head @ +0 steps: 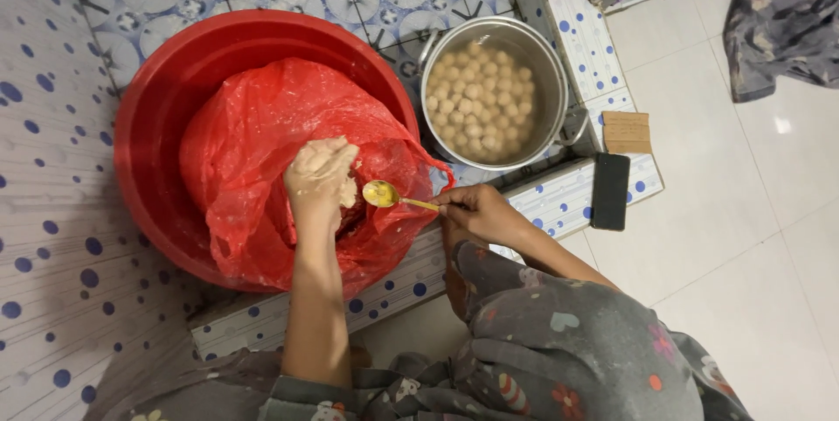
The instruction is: Manually forming meatballs by squeezing paste through the hand and scooping it into a pot using a spoon.
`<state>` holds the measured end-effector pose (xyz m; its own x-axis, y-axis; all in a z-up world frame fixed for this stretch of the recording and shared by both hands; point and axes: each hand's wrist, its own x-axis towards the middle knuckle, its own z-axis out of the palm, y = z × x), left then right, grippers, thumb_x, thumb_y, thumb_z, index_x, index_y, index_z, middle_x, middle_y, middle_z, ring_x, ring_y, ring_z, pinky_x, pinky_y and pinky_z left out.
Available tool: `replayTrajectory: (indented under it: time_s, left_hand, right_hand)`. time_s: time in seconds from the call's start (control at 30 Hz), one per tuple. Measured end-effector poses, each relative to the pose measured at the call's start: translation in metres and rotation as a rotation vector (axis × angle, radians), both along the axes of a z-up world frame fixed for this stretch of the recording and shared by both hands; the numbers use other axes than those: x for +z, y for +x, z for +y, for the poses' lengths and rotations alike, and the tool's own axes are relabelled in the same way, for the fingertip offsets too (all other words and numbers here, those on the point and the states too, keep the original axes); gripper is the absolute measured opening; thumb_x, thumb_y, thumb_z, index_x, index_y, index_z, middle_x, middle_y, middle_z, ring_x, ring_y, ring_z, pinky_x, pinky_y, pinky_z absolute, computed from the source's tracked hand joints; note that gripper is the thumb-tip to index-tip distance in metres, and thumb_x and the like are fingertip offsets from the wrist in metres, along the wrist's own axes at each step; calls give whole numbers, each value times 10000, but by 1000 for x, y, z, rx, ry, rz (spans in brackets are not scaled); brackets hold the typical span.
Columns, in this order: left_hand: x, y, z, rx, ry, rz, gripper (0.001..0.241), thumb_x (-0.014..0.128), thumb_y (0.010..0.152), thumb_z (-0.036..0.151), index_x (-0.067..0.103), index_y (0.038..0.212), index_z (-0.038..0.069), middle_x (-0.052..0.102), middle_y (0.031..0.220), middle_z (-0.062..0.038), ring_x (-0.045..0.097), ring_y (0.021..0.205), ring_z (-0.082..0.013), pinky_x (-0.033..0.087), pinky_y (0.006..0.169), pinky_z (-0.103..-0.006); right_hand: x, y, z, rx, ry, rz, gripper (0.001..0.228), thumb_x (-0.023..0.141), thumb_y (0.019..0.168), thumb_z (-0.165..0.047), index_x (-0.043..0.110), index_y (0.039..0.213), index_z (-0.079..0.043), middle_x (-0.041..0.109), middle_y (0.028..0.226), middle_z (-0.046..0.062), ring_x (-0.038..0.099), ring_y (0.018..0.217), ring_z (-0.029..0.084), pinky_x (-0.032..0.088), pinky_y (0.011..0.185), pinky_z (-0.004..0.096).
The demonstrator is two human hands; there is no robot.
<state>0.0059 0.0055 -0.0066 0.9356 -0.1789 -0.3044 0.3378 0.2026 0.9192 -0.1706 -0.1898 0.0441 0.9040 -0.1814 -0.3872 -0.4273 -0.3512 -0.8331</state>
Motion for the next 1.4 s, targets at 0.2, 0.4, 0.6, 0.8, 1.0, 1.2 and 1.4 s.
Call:
replayTrajectory:
  time_s: [0.2, 0.4, 0.6, 0.8, 1.0, 1.2, 1.4]
  left_hand:
    - [-14, -1, -1, -2, 11, -108, 273, 798, 814, -83, 568, 733, 40, 598, 516, -126, 497, 262, -181, 373, 213, -292]
    - [2, 10, 3, -182, 57, -261, 417, 944, 729, 47, 532, 662, 73, 521, 466, 0, 524, 305, -95, 433, 276, -185]
    - [20, -1, 10, -196, -431, 82, 162, 663, 982, 137, 614, 938, -10, 613, 674, -185, 597, 463, -158, 486, 333, -229]
    - [35, -7, 7, -128, -189, -84, 355, 818, 804, -96, 601, 1080, -45, 758, 1010, -189, 764, 669, -216, 583, 383, -179]
    - [21, -3, 2, -49, 115, -284, 176, 779, 800, -13, 623, 719, -20, 605, 471, -185, 567, 285, -217, 400, 179, -273]
    - [17, -4, 4, -148, -385, -145, 500, 841, 699, -136, 492, 1006, 45, 637, 803, -90, 753, 840, -350, 693, 746, -386]
    - [26, -3, 14, -164, -323, -268, 240, 706, 947, 33, 679, 1175, 104, 603, 723, -144, 588, 586, -152, 517, 459, -248]
  right_hand:
    - [-4, 0, -3, 12, 17, -1, 198, 678, 921, -121, 796, 1075, -86, 787, 806, 167, 722, 727, 219, 586, 695, 381]
    - [-8, 2, -5, -86, 129, 97, 218, 633, 940, -99, 767, 1100, -36, 690, 596, 124, 617, 449, 168, 507, 372, 244]
    - [-4, 2, -3, -76, 123, 94, 239, 619, 930, -58, 750, 1120, 5, 701, 579, 168, 642, 414, 189, 536, 337, 278]
    - [10, 2, 4, -26, 21, -3, 212, 649, 928, -61, 783, 1088, -26, 695, 571, 112, 666, 572, 161, 571, 597, 297]
    - [24, 5, 11, -47, 36, 10, 216, 645, 917, -27, 786, 1078, 3, 711, 614, 154, 632, 601, 179, 549, 619, 330]
    - [20, 5, 7, -76, -13, -26, 203, 667, 911, -30, 787, 1071, 1, 699, 596, 150, 621, 608, 186, 530, 632, 317]
    - [22, 8, -9, -159, -73, -131, 178, 659, 940, -55, 779, 1060, -1, 670, 586, 125, 579, 609, 168, 504, 656, 315]
